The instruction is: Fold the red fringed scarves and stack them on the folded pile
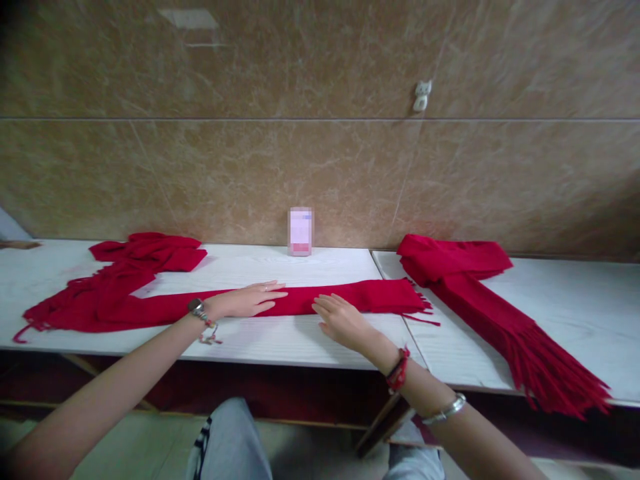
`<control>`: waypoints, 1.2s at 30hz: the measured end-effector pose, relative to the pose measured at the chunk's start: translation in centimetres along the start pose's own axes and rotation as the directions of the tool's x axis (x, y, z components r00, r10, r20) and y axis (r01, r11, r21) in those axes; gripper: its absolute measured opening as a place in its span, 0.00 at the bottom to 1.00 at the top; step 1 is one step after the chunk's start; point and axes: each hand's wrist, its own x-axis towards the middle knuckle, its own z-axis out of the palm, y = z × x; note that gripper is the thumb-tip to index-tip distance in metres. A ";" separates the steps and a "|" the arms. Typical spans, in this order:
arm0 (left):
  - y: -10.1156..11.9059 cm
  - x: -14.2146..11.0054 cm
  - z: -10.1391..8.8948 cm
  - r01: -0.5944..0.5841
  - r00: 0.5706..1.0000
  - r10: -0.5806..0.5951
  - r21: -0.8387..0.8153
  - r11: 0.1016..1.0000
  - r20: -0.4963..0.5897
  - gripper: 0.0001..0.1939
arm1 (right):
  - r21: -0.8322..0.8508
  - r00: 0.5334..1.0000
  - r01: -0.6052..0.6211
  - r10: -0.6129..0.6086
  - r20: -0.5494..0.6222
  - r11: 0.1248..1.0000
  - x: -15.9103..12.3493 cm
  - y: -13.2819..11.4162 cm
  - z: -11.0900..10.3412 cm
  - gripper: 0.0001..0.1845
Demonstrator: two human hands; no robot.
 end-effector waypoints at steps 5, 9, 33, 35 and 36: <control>-0.7 4.2 0.8 0.062 0.996 -0.062 0.004 0.998 -0.065 0.16 | -0.073 0.980 -0.009 0.023 0.199 0.997 3.4 -2.2 0.7 0.12; -1.6 6.0 0.2 0.225 0.973 -0.220 -0.082 0.971 0.072 0.18 | -0.135 0.957 0.064 -0.022 0.289 0.989 4.5 -2.0 0.1 0.11; -4.5 9.4 1.9 0.250 0.968 -0.233 -0.474 0.844 0.096 0.11 | -0.239 0.992 0.115 -0.101 0.070 0.964 6.8 -3.4 1.7 0.10; -4.6 9.4 2.0 0.252 0.967 -0.237 -0.494 0.832 0.094 0.11 | -0.248 0.994 0.113 -0.107 0.039 0.962 6.9 -3.6 1.9 0.10; -4.5 9.3 2.0 0.251 0.967 -0.238 -0.505 0.826 0.092 0.11 | -0.254 0.994 0.108 -0.106 0.021 0.961 6.9 -3.7 1.9 0.10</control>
